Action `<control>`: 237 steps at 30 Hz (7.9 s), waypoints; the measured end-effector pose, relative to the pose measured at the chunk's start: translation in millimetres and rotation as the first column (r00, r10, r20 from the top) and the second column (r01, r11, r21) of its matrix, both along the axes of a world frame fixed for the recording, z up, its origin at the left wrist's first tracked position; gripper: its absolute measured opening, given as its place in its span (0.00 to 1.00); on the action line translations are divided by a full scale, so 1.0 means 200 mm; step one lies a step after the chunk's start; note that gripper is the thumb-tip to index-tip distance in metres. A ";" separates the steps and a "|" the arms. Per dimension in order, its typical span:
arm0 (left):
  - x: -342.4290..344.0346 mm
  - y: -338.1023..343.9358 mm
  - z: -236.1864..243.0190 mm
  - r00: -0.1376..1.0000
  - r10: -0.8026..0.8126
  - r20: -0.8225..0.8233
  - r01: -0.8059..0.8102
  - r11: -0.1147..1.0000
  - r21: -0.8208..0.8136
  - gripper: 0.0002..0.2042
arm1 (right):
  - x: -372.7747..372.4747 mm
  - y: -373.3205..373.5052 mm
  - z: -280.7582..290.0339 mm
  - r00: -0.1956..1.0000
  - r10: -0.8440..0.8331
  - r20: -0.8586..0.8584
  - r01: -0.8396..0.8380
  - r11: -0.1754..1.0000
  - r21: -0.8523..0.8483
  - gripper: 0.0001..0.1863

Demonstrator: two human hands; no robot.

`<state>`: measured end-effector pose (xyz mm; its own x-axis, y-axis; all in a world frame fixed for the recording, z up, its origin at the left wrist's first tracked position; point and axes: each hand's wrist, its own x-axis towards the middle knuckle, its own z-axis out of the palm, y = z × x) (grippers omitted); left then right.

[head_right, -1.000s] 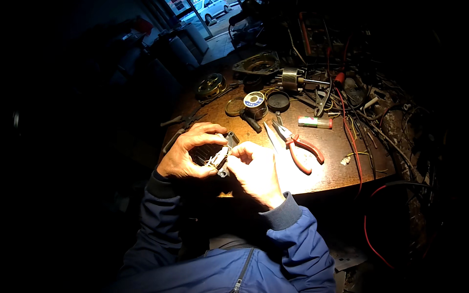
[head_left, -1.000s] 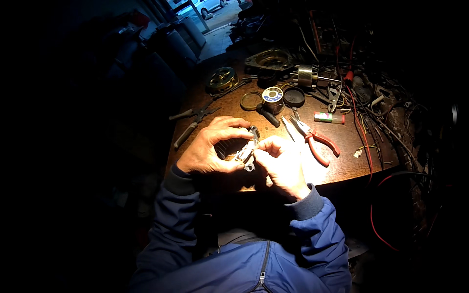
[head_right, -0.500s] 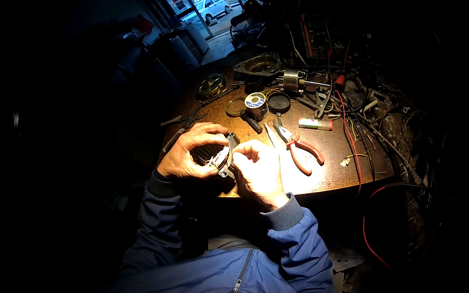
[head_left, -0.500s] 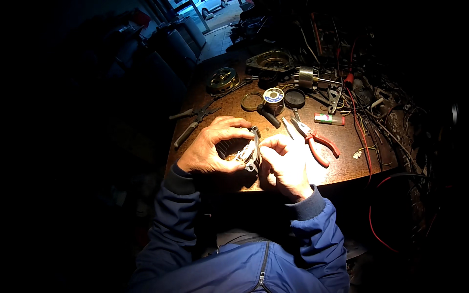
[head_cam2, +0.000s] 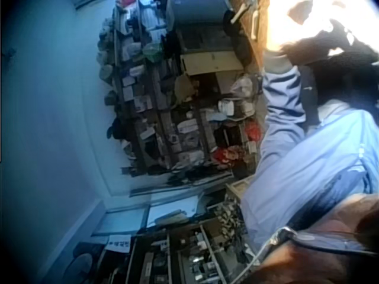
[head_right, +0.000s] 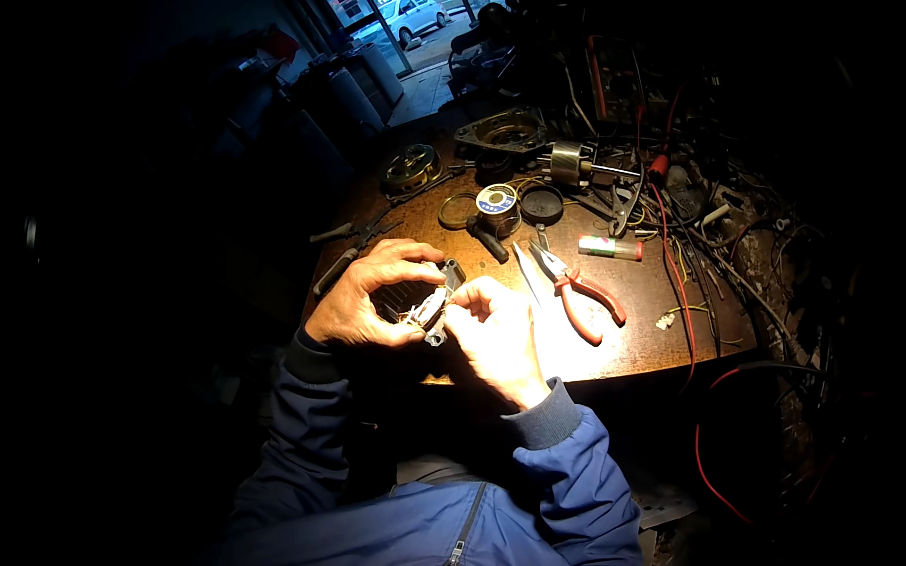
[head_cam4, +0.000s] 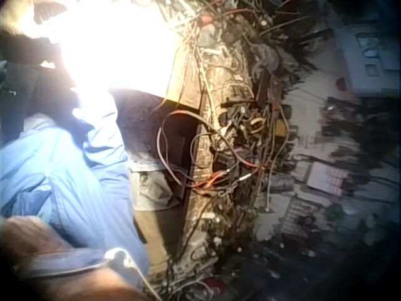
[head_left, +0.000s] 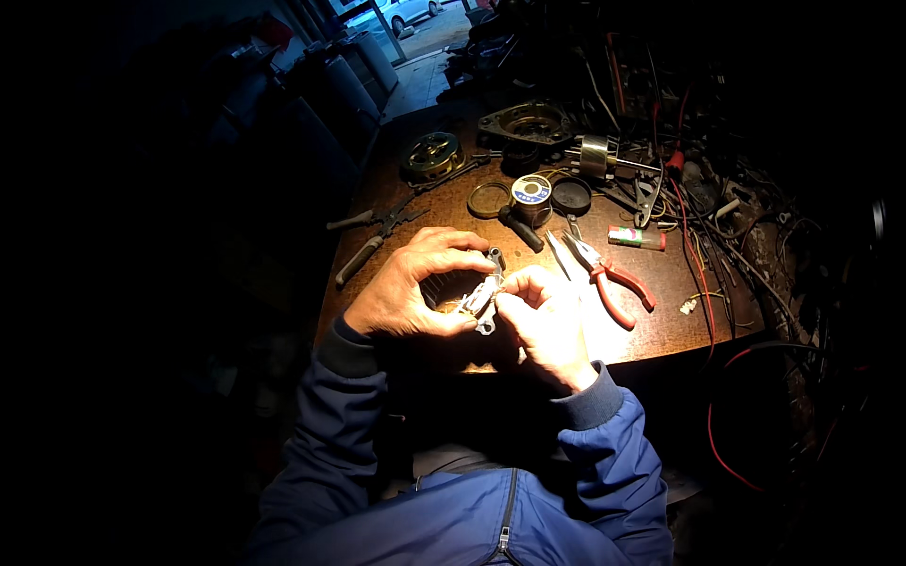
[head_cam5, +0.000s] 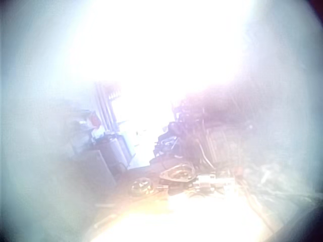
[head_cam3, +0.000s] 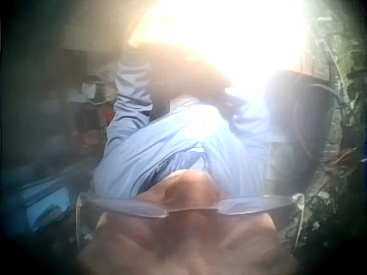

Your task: The person repairs a cylindrical electrical component, likely a motor armature, by hand. They use pliers to strip and adjust wires, then wrap and secure the connections with white tape. The work is performed on a cluttered wooden workbench in a dimly lit workshop.

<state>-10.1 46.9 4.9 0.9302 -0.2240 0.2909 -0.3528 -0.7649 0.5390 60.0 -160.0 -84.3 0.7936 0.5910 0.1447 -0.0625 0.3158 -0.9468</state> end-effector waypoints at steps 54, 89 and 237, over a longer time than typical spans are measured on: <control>-0.01 0.01 -0.02 0.999 -0.008 0.048 0.009 1.000 -0.015 0.29 | 0.02 -0.03 0.06 0.995 0.068 -0.079 -0.062 0.994 0.085 0.08; 0.01 0.03 -0.07 0.996 -0.020 0.089 0.021 1.000 -0.015 0.31 | 0.00 -0.01 0.04 0.998 -0.058 -0.030 0.053 0.991 -0.122 0.04; -0.12 -0.10 -0.12 0.957 0.190 0.220 -0.143 0.966 -0.215 0.16 | 0.02 -0.03 0.06 0.981 0.114 -0.159 -0.110 0.993 0.029 0.04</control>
<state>-34.5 26.7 -19.9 0.8483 0.0112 0.5294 -0.3647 -0.7125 0.5995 64.0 -165.7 -72.6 0.7364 0.6757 0.0341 -0.2484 0.3170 -0.9153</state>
